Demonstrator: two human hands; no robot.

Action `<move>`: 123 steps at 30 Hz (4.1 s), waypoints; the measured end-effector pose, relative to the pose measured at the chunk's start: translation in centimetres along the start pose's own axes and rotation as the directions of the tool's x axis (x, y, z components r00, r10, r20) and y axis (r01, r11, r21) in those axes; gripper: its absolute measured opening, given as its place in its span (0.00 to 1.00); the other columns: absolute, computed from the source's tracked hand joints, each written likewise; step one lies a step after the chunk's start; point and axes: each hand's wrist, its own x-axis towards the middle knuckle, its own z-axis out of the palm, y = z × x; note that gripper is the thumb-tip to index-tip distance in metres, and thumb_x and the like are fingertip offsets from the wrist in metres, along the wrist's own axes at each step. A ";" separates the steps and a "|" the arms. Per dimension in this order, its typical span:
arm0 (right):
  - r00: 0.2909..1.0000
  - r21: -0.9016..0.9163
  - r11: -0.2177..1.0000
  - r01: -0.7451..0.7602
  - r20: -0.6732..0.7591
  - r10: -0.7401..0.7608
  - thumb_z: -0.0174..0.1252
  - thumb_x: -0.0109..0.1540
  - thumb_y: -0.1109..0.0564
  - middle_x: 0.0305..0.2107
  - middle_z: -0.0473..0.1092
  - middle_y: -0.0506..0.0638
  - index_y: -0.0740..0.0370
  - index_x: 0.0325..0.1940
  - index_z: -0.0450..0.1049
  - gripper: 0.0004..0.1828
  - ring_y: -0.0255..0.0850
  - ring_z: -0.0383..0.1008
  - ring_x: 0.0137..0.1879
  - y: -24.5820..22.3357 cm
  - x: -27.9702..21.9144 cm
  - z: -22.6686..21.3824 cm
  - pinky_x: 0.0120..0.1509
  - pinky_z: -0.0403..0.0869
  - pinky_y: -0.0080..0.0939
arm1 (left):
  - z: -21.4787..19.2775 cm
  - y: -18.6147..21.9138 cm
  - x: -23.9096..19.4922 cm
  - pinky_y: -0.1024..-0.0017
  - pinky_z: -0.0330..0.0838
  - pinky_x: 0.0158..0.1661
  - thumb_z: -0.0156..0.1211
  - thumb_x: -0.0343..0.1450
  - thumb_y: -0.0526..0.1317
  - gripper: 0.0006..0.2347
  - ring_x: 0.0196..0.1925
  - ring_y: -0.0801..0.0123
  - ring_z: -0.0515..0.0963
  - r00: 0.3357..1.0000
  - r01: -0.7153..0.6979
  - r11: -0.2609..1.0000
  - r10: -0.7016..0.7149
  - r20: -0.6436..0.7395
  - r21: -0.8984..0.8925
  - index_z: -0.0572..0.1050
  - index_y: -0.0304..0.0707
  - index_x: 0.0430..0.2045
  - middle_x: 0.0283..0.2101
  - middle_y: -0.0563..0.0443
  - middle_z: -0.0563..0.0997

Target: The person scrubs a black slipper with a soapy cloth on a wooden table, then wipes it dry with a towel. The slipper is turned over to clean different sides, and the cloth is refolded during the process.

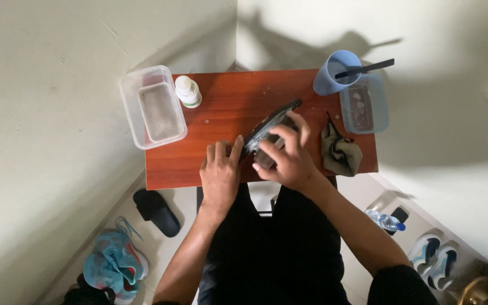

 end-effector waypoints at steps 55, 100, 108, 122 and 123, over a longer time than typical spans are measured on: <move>0.892 -0.168 0.877 -0.449 -0.144 0.429 0.64 0.63 0.44 0.53 0.51 0.48 0.57 0.51 0.67 0.22 0.61 0.39 0.66 8.1 3.1 0.1 0.67 0.50 0.72 | 1.7 -1.6 -2.1 0.53 0.82 0.35 0.70 0.64 0.45 0.22 0.40 0.55 0.86 0.893 0.305 0.925 -0.195 0.407 -0.226 0.76 0.53 0.54 0.48 0.56 0.84; 0.659 0.623 0.401 -0.672 0.257 0.707 0.57 0.67 0.52 0.62 0.65 0.63 0.62 0.74 0.54 0.34 0.50 0.71 0.62 3.9 -0.6 -9.9 0.65 0.71 0.55 | -0.6 1.6 4.9 0.58 0.75 0.43 0.60 0.69 0.35 0.09 0.51 0.54 0.77 0.992 0.066 0.961 -0.035 0.121 -0.268 0.81 0.37 0.41 0.43 0.47 0.80; 0.459 0.449 0.368 -0.814 0.109 0.882 0.59 0.69 0.41 0.40 0.67 0.54 0.58 0.56 0.62 0.23 0.41 0.68 0.43 6.3 -2.5 -13.0 0.41 0.67 0.42 | 0.7 8.6 8.6 0.60 0.69 0.52 0.62 0.69 0.39 0.09 0.54 0.53 0.77 0.992 -0.119 0.822 0.124 -0.028 -0.556 0.82 0.39 0.40 0.44 0.47 0.81; 0.416 -0.024 0.415 -0.909 -0.024 0.909 0.60 0.69 0.46 0.49 0.71 0.68 0.65 0.57 0.64 0.23 0.64 0.73 0.55 13.1 -3.0 -14.6 0.51 0.74 0.64 | 10.0 19.4 8.8 0.59 0.68 0.54 0.60 0.69 0.42 0.11 0.50 0.56 0.79 0.936 -0.289 0.752 0.351 -0.011 -0.592 0.79 0.43 0.42 0.42 0.48 0.79; 0.434 -0.120 0.428 -0.896 -0.024 0.901 0.60 0.69 0.47 0.48 0.72 0.67 0.65 0.57 0.66 0.22 0.64 0.74 0.55 13.7 -2.8 -14.2 0.52 0.75 0.63 | 10.8 19.6 8.5 0.59 0.67 0.55 0.61 0.68 0.43 0.11 0.50 0.57 0.79 0.932 -0.301 0.775 0.363 0.003 -0.555 0.79 0.43 0.42 0.41 0.49 0.79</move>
